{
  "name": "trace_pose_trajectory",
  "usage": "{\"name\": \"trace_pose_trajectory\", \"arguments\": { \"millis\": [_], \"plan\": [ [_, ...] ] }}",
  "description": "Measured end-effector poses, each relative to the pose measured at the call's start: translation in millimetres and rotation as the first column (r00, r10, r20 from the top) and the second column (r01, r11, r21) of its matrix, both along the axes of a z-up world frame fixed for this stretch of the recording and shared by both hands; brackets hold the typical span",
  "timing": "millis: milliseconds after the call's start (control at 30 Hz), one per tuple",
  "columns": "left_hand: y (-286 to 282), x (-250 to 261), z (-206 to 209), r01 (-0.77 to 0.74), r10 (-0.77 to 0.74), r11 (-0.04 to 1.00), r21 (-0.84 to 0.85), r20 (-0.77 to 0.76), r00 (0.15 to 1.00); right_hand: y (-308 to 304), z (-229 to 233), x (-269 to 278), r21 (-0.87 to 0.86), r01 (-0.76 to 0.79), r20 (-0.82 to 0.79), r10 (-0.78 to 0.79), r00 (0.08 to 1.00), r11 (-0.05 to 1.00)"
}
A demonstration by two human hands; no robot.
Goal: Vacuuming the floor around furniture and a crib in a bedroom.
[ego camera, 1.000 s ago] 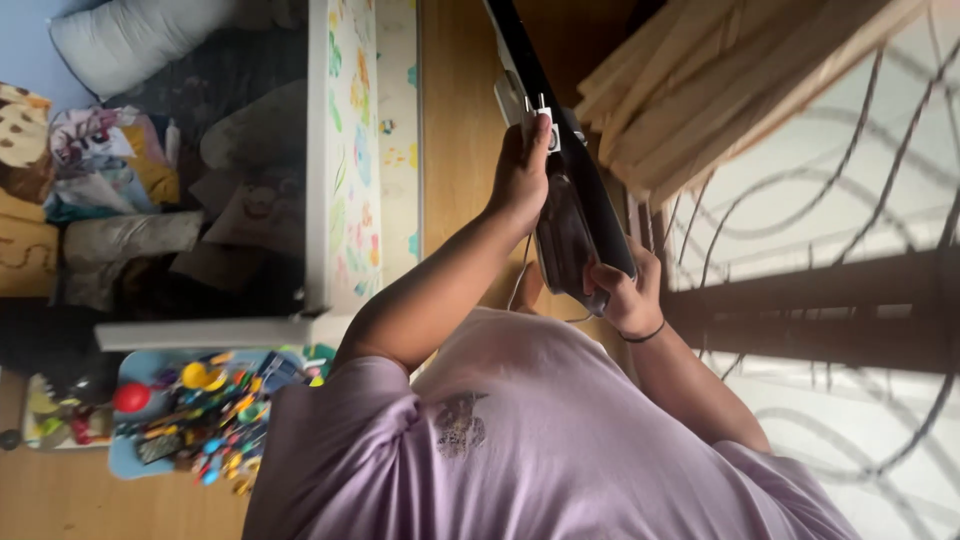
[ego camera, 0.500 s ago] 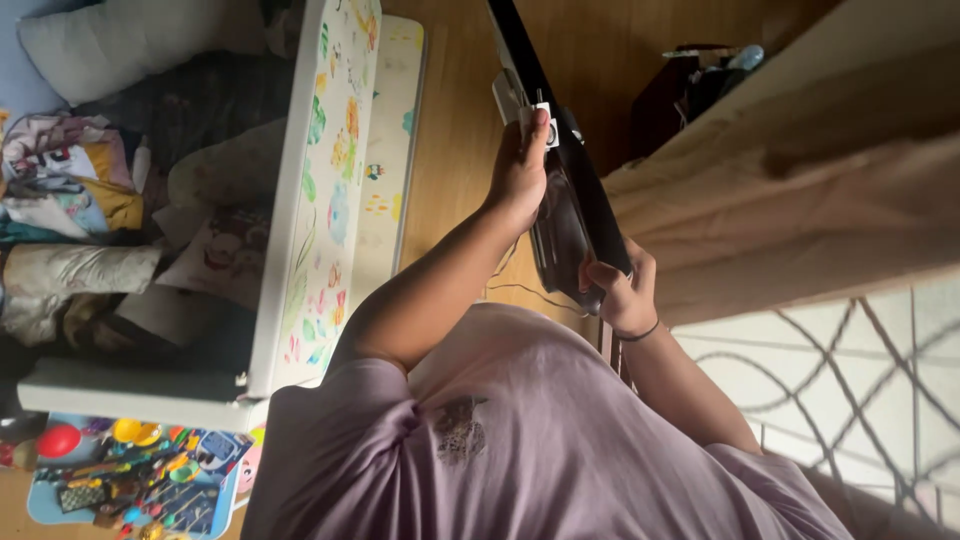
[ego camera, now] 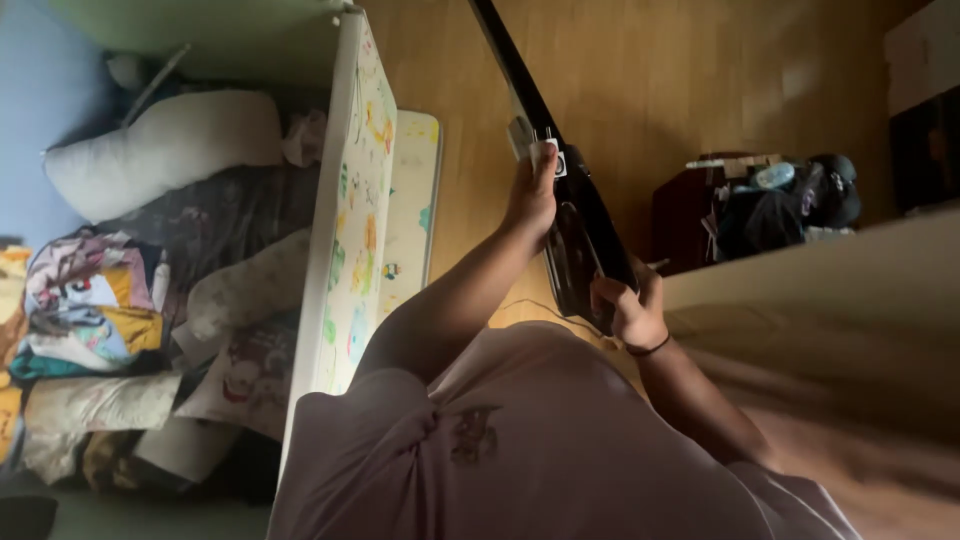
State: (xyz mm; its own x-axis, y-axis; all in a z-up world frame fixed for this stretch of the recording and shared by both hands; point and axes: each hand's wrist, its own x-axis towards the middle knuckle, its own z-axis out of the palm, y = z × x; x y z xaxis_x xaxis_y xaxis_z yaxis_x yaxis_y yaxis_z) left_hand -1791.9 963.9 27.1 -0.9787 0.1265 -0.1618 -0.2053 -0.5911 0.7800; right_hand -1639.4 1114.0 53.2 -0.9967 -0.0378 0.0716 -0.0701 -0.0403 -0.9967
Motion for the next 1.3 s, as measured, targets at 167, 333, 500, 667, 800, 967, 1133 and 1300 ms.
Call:
{"name": "trace_pose_trajectory", "arguments": {
  "millis": [167, 333, 500, 667, 800, 967, 1133, 1300],
  "plan": [
    [-1, -94, -15, 0.030, -0.027, 0.998, 0.061, -0.042, 0.999, -3, -7, -93, -0.028, 0.004, 0.011, -0.004, 1.000, 1.000],
    [9, -189, -20, -0.010, -0.004, 0.997, 0.074, 0.194, 0.981, 3, -12, -186, 0.054, 0.011, 0.031, -0.013, 0.999, 0.998],
    [27, -302, -62, -0.052, 0.096, 0.974, -0.220, 0.199, 0.975, 25, -31, -294, -0.036, -0.005, 0.090, 0.008, 0.996, 0.999],
    [47, -407, -84, -0.176, 0.215, 0.951, -0.252, 0.138, 0.967, 60, -36, -409, 0.025, -0.098, 0.081, 0.096, 0.992, 0.995],
    [58, -466, -83, -0.149, 0.214, 0.953, -0.265, 0.236, 0.948, 82, -33, -484, 0.000, -0.171, 0.134, 0.169, 0.976, 0.985],
    [55, -514, -70, -0.192, 0.202, 0.979, -0.063, 0.266, 0.943, 79, -11, -553, 0.063, -0.218, 0.184, 0.203, 0.962, 0.974],
    [49, -564, -104, -0.214, 0.213, 0.977, -0.020, 0.222, 0.952, 75, -18, -607, 0.082, -0.234, 0.255, 0.207, 0.945, 0.969],
    [19, -603, -86, -0.196, 0.194, 0.980, -0.029, 0.354, 0.915, 50, -17, -659, 0.159, -0.258, 0.340, 0.193, 0.921, 0.953]
  ]
}}
